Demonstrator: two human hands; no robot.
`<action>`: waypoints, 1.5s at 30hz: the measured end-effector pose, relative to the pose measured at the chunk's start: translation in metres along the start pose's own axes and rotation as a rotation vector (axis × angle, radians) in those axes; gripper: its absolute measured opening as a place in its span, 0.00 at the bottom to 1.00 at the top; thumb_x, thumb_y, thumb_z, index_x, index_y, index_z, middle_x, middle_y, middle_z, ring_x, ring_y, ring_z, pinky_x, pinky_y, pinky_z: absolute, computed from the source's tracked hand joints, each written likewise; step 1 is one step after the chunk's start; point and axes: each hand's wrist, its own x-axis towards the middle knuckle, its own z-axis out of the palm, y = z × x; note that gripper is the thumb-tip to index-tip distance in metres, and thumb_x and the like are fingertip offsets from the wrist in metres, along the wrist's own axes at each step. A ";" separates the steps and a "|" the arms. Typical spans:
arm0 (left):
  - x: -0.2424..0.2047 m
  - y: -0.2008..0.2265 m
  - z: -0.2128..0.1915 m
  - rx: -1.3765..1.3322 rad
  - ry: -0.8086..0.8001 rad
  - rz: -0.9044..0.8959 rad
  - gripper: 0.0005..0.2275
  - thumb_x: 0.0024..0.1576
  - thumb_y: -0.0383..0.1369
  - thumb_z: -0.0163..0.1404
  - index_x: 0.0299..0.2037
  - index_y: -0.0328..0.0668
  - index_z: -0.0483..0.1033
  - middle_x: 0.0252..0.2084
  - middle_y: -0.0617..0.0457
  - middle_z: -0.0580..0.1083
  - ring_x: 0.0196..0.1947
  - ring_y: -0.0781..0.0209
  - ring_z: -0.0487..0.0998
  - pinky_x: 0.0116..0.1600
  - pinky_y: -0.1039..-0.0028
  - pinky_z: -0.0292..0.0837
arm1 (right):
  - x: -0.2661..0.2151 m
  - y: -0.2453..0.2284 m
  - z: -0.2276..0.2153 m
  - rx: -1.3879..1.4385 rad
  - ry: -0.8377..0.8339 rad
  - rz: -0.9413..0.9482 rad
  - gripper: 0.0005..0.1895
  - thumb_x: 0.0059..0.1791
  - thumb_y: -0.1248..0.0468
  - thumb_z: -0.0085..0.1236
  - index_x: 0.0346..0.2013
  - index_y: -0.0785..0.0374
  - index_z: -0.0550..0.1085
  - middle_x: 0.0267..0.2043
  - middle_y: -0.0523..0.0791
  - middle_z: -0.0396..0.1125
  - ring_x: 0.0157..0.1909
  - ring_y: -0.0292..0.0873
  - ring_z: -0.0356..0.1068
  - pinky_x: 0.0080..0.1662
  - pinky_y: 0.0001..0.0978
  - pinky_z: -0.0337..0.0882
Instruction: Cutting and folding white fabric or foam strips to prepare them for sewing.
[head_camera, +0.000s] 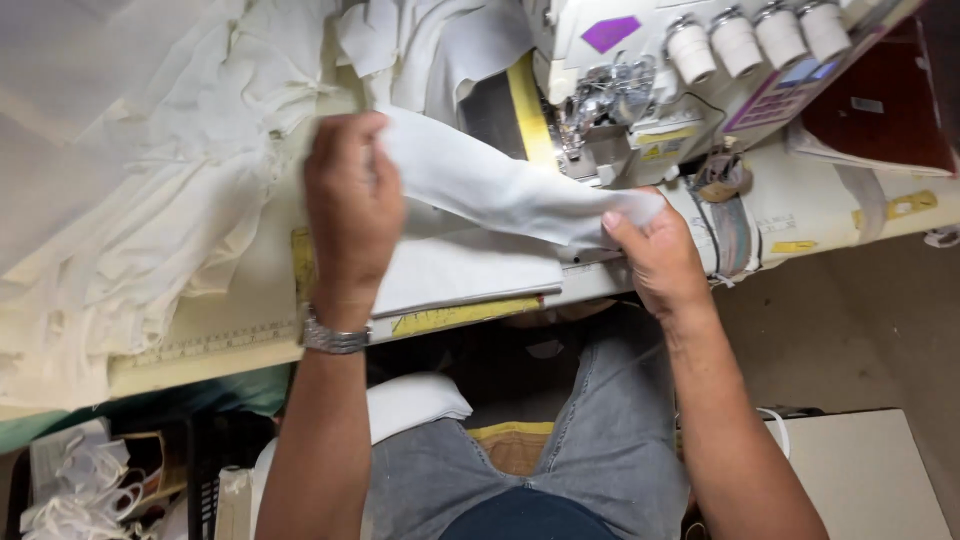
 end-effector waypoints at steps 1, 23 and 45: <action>-0.002 0.015 0.016 -0.008 0.000 0.009 0.09 0.58 0.18 0.47 0.48 0.34 0.74 0.40 0.43 0.73 0.38 0.36 0.77 0.43 0.54 0.71 | -0.001 -0.009 0.005 0.000 0.011 -0.006 0.12 0.53 0.69 0.59 0.51 0.62 0.70 0.45 0.42 0.70 0.48 0.35 0.70 0.55 0.35 0.74; -0.013 0.081 0.038 -0.546 -0.546 -0.081 0.16 0.66 0.34 0.48 0.63 0.47 0.71 0.48 0.46 0.76 0.50 0.46 0.80 0.62 0.54 0.68 | -0.008 -0.060 0.017 0.097 -0.033 -0.068 0.09 0.55 0.68 0.55 0.49 0.66 0.70 0.35 0.50 0.73 0.33 0.38 0.75 0.34 0.31 0.79; 0.009 0.050 0.075 0.011 -0.322 0.245 0.05 0.61 0.33 0.54 0.44 0.51 0.80 0.42 0.55 0.71 0.47 0.51 0.77 0.51 0.62 0.69 | 0.017 -0.057 0.025 -0.187 0.058 -0.168 0.14 0.56 0.68 0.55 0.52 0.75 0.67 0.30 0.53 0.69 0.24 0.38 0.71 0.27 0.25 0.75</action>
